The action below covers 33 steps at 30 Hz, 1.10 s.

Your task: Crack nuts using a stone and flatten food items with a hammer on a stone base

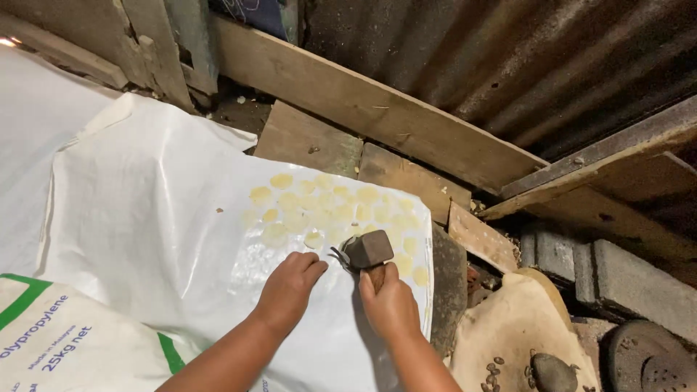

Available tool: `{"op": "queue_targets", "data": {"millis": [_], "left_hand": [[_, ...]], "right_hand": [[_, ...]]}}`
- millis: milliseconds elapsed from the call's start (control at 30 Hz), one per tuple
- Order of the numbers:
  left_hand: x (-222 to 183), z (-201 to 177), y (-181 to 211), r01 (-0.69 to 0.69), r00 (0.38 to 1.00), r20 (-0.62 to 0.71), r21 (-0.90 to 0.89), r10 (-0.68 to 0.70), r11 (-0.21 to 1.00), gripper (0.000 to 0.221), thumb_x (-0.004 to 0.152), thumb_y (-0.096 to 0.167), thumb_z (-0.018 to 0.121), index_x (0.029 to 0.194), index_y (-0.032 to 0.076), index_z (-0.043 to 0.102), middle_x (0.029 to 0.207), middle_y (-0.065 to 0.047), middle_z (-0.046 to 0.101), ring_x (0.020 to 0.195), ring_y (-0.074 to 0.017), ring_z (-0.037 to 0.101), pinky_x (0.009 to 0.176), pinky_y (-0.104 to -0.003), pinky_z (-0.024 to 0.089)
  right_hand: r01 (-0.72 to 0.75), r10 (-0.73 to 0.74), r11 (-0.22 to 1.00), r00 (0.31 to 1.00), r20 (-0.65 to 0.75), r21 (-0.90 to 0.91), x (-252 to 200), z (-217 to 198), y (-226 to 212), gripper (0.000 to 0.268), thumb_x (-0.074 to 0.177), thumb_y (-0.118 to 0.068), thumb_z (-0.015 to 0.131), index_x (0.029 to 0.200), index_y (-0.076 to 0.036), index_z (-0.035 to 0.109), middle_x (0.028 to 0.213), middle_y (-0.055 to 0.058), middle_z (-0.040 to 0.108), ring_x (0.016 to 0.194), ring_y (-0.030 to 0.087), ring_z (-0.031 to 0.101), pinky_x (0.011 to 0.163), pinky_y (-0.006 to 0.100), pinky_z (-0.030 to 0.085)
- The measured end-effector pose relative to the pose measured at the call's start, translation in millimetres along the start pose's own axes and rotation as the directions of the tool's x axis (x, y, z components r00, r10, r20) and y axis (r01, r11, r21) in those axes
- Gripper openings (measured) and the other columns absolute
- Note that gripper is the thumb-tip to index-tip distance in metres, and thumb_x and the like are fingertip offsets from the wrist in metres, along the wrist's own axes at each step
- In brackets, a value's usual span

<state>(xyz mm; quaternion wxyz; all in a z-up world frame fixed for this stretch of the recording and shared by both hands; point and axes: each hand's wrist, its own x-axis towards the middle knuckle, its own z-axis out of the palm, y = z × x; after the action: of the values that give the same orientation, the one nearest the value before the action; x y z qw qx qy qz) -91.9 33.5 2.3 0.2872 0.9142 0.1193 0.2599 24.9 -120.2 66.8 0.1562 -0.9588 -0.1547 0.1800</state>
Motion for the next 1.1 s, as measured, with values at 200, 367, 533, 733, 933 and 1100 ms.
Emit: {"op": "queue_targets", "data": {"millis": [200,367,533,733,933,1100], "left_hand": [[12.7,23.5,0.7,0.061,0.996,-0.067,-0.065,-0.065,0.996,0.039,0.082,-0.001,0.06,0.119,0.011,0.064,0.11,-0.005,0.065,0.1,-0.0253,0.06,0.088,-0.037,0.05],[25.0,26.3,6.2,0.265,0.964,0.04,-0.137,-0.262,0.954,0.058,0.088,0.01,0.071,0.142,0.013,0.05,0.094,0.001,0.07,0.088,-0.0228,0.064,0.082,-0.038,0.05],[21.3,11.3,0.3,0.221,0.975,-0.01,-0.07,-0.222,0.973,0.051,0.092,0.006,0.062,0.141,0.009,0.049,0.095,-0.003,0.067,0.089,-0.0237,0.061,0.085,-0.039,0.049],[-2.7,-1.1,-22.4,0.174,0.974,-0.161,0.104,-0.156,0.979,0.041,0.093,0.006,0.058,0.133,0.003,0.054,0.122,-0.012,0.063,0.109,-0.0298,0.059,0.097,-0.042,0.046],[-2.2,-17.1,-16.7,0.161,0.984,0.043,0.229,-0.175,0.96,0.032,0.109,0.013,0.037,0.139,0.008,0.044,0.112,-0.006,0.056,0.104,-0.0232,0.059,0.091,-0.037,0.049],[-3.8,-9.1,-16.8,0.161,0.985,0.012,0.274,-0.171,0.948,0.033,0.11,0.014,0.034,0.141,0.009,0.042,0.114,-0.007,0.055,0.107,-0.0257,0.058,0.091,-0.039,0.048]], "right_hand": [[-0.065,0.045,0.974,0.994,0.095,0.219,-30.9,-86.9,-44.9,0.029,0.096,-0.037,0.059,0.094,-0.009,0.067,0.063,0.007,0.065,0.049,0.018,0.061,0.051,0.031,0.046],[0.627,-0.314,0.611,0.752,-0.58,0.483,-69.4,-138.1,-53.2,0.018,0.094,-0.011,0.062,0.088,0.007,0.061,0.055,0.008,0.062,0.034,0.017,0.058,0.031,0.025,0.05],[0.482,-0.276,0.73,0.857,-0.435,0.485,-32.5,-27.1,-19.2,0.019,0.086,-0.02,0.062,0.089,-0.001,0.061,0.069,0.01,0.067,0.054,0.02,0.063,0.048,0.031,0.049],[0.099,-0.098,0.993,0.995,0.008,-0.066,-0.6,19.1,-16.3,0.042,0.094,-0.05,0.056,0.105,-0.01,0.056,0.084,0.018,0.072,0.079,0.044,0.068,0.072,0.052,0.051],[0.049,-0.052,0.992,0.998,0.019,0.115,-22.9,-46.7,-57.4,0.046,0.091,-0.053,0.061,0.091,-0.007,0.059,0.086,0.028,0.072,0.096,0.049,0.071,0.08,0.057,0.055],[0.083,-0.081,0.995,0.996,-0.037,0.057,-23.8,-2.5,-42.8,0.047,0.095,-0.051,0.054,0.104,-0.005,0.057,0.092,0.036,0.07,0.1,0.053,0.068,0.087,0.063,0.054]]}}
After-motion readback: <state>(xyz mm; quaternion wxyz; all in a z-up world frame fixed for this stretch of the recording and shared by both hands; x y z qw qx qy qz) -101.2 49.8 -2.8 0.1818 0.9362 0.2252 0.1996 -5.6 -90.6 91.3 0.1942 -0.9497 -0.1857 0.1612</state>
